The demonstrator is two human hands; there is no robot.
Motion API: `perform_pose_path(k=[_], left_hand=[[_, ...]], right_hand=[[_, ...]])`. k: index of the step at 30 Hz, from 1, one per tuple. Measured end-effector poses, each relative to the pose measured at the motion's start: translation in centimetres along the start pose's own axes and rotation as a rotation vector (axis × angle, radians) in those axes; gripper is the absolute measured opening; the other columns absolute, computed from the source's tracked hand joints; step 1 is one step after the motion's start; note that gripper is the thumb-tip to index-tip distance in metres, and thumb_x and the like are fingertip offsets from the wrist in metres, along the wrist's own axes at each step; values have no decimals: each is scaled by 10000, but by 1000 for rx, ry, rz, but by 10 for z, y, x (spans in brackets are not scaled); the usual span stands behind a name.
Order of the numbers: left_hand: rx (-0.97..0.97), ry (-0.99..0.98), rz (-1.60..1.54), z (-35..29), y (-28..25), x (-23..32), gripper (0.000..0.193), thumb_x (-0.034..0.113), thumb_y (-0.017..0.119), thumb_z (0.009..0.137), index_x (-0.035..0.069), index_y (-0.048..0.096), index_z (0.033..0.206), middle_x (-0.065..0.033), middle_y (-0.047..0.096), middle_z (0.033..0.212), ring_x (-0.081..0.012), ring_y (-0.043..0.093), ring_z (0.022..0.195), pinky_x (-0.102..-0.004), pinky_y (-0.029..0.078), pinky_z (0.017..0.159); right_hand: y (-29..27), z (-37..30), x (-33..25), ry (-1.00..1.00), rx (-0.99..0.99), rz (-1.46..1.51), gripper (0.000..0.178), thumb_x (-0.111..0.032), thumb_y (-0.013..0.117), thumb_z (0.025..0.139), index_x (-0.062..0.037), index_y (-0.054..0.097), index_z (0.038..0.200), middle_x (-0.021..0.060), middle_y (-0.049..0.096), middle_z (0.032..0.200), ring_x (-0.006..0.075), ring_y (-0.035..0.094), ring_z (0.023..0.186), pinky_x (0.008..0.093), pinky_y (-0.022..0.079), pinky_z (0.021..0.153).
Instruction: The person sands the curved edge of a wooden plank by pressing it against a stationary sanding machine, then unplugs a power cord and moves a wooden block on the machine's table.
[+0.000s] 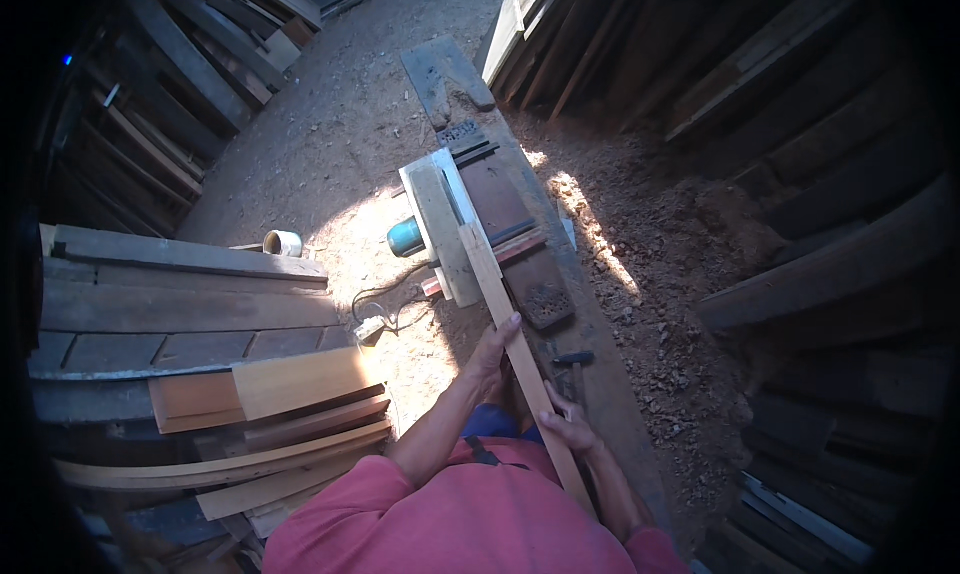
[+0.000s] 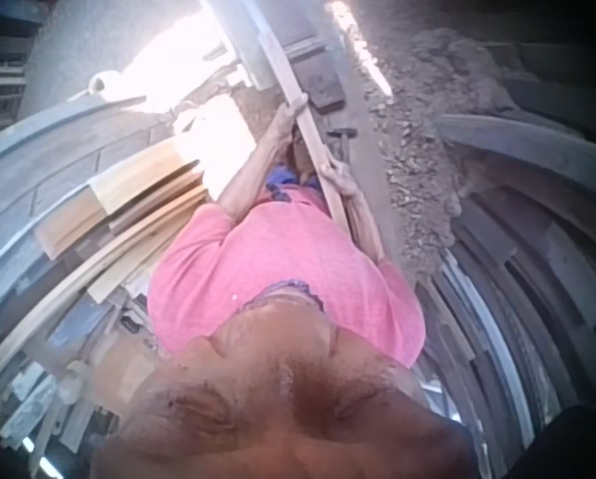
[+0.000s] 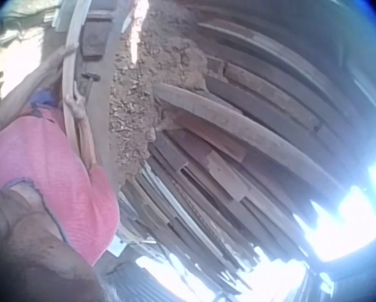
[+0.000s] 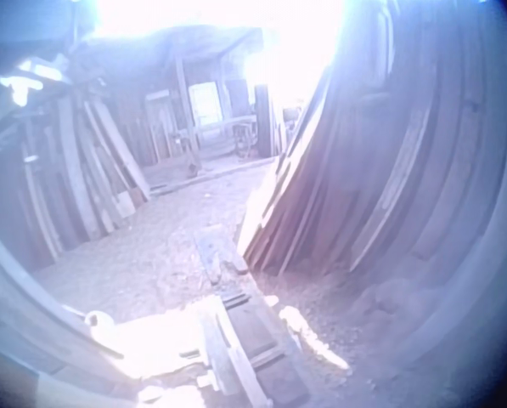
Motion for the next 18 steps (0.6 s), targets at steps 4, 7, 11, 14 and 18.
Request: perform_pose_path(k=[4,7,11,14,18], left_hand=[[6,-32,4,3,0,9,691,503,756,883,23,567,1342,-96,657,1163,-229,648,1064,-401,538,918],[7,1,-4,5,0,15,694,506,751,886,17,565,1343,-102,658,1170,-232,651,1065,-404,544,910],[15,-4,-14,11,-1,22,708,515,748,884,7,565,1341,-113,661,1176,-229,654,1060,-408,545,910],[9,-18,-6,16,-5,24,717,524,748,879,7,565,1341,-123,664,1176,-235,653,1066,-410,544,912],[19,-31,11,21,-10,21,720,534,752,872,5,578,1328,-130,669,1162,-244,652,1066,-411,539,902]], right_hand=[[-5,10,5,-18,6,-32,963,-345,700,932,82,153,1599,183,327,1623,228,321,1487,338,280,1195],[-4,16,5,-19,-14,-19,956,-339,696,937,87,152,1598,186,326,1624,230,320,1488,337,275,1197],[-5,25,1,-20,-15,-27,945,-332,689,942,91,152,1596,187,338,1618,230,336,1481,337,287,1193],[-5,29,-2,-17,-15,-30,944,-331,688,943,91,152,1596,187,350,1611,231,348,1474,338,300,1188],[-4,32,-5,-11,-5,-59,945,-333,689,943,91,153,1595,189,361,1605,232,360,1468,339,315,1182]])
Point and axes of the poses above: each hand's wrist, its own z-axis towards the middle knuckle, its own y-axis out of the palm, x = y × z, the point moved 8 cm from there along z, towards the middle knuckle
